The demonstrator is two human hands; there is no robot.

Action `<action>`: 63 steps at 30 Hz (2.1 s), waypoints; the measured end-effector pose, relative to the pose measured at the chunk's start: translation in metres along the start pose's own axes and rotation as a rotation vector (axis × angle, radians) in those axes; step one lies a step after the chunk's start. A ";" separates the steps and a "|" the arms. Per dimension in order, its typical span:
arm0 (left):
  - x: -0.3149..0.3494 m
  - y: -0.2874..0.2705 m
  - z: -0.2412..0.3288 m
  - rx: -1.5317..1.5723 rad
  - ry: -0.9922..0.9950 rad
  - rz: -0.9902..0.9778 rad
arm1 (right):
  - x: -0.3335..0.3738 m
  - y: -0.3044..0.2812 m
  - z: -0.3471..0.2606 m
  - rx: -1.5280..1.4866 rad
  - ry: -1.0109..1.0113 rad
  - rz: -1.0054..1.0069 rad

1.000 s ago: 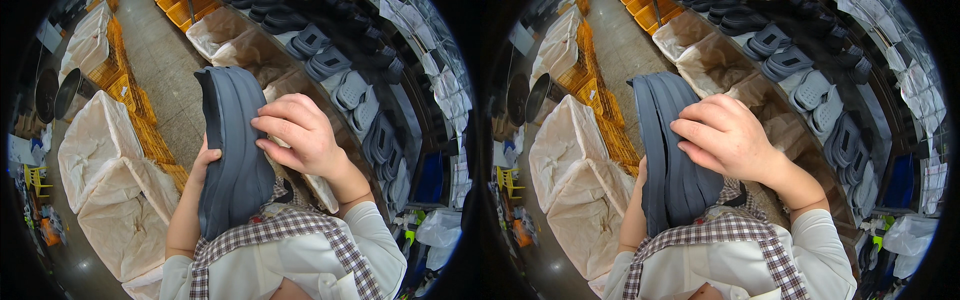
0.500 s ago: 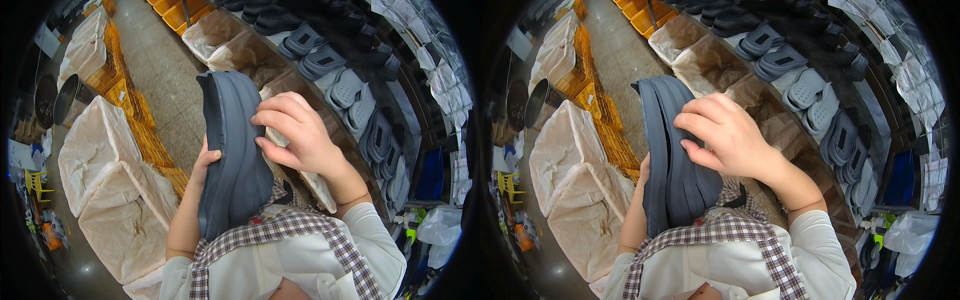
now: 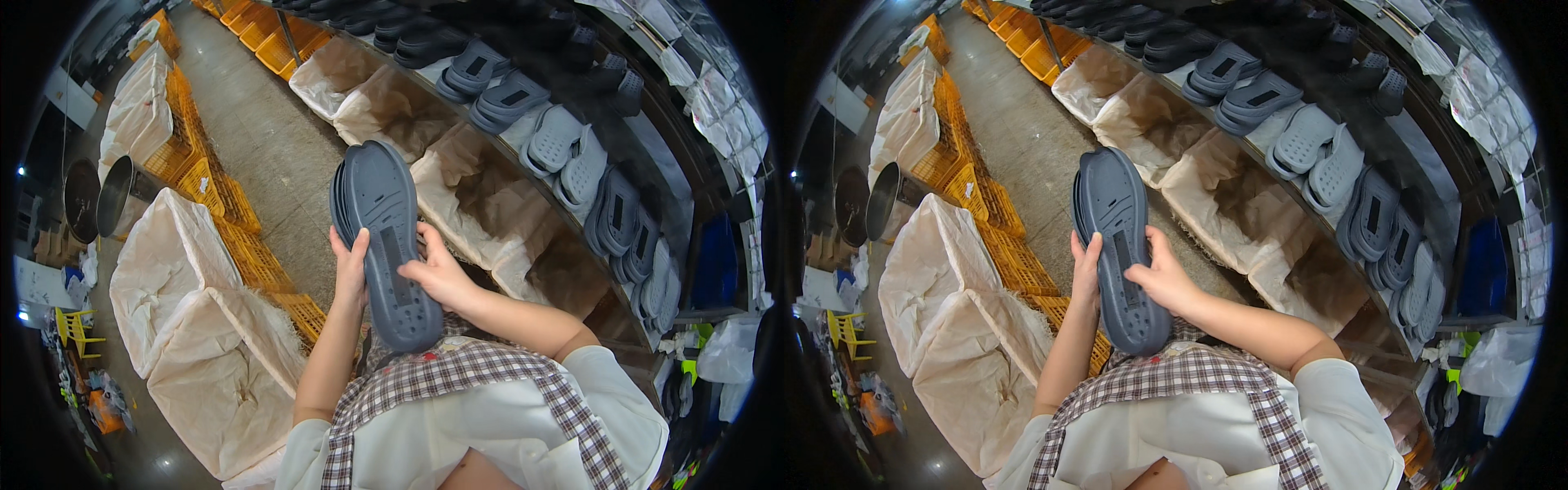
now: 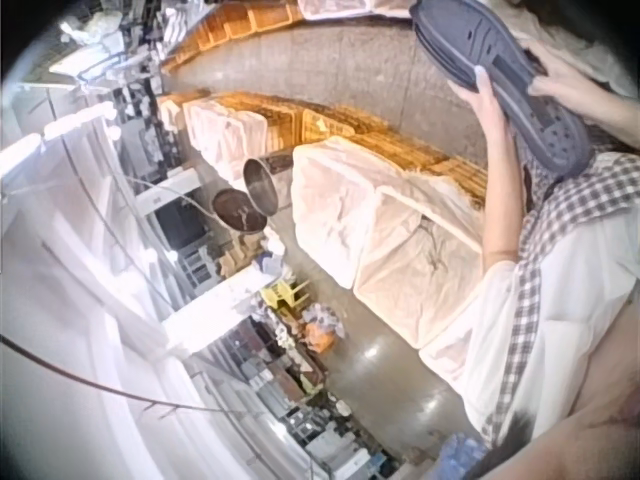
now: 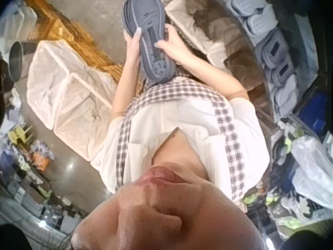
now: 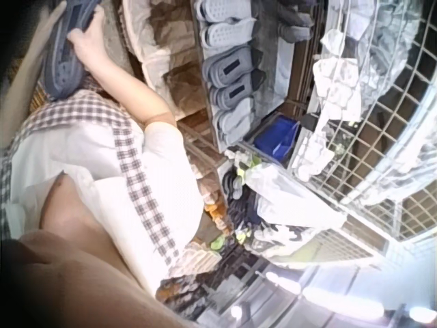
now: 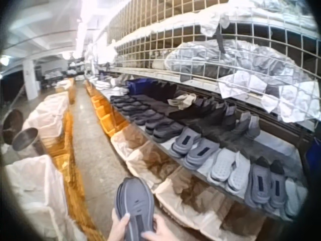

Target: The person repeatedly picks up stacks of gray and black slide sandals from a metal bowl, inspects them, and places them into white bins or onto a shelf. The person handles the sandals one at a time, turning them over to check the soles before stacking them.

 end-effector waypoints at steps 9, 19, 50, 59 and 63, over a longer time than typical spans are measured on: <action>0.000 0.018 -0.013 0.141 -0.076 -0.193 | 0.012 -0.026 -0.039 -0.175 0.049 -0.122; 0.018 0.030 -0.015 0.305 -0.210 -0.267 | -0.020 -0.151 -0.103 0.143 -0.418 0.450; -0.031 0.012 -0.022 0.090 -0.214 -0.329 | 0.085 -0.031 0.284 0.625 0.680 -0.600; -0.002 0.039 -0.033 -0.082 -0.216 -0.306 | 0.072 -0.067 0.323 1.025 0.348 -0.257; 0.005 0.059 -0.046 -0.081 -0.305 -0.373 | 0.077 -0.073 0.279 1.216 0.178 -0.069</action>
Point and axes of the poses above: each hand's wrist, its own x-axis away from the middle knuckle, its own y-axis out of the palm, z = x × y, the point moved 8 cm from there along -x, towards the middle knuckle, and after that the axes turned 13 degrees about z, right-handed, at the moved point
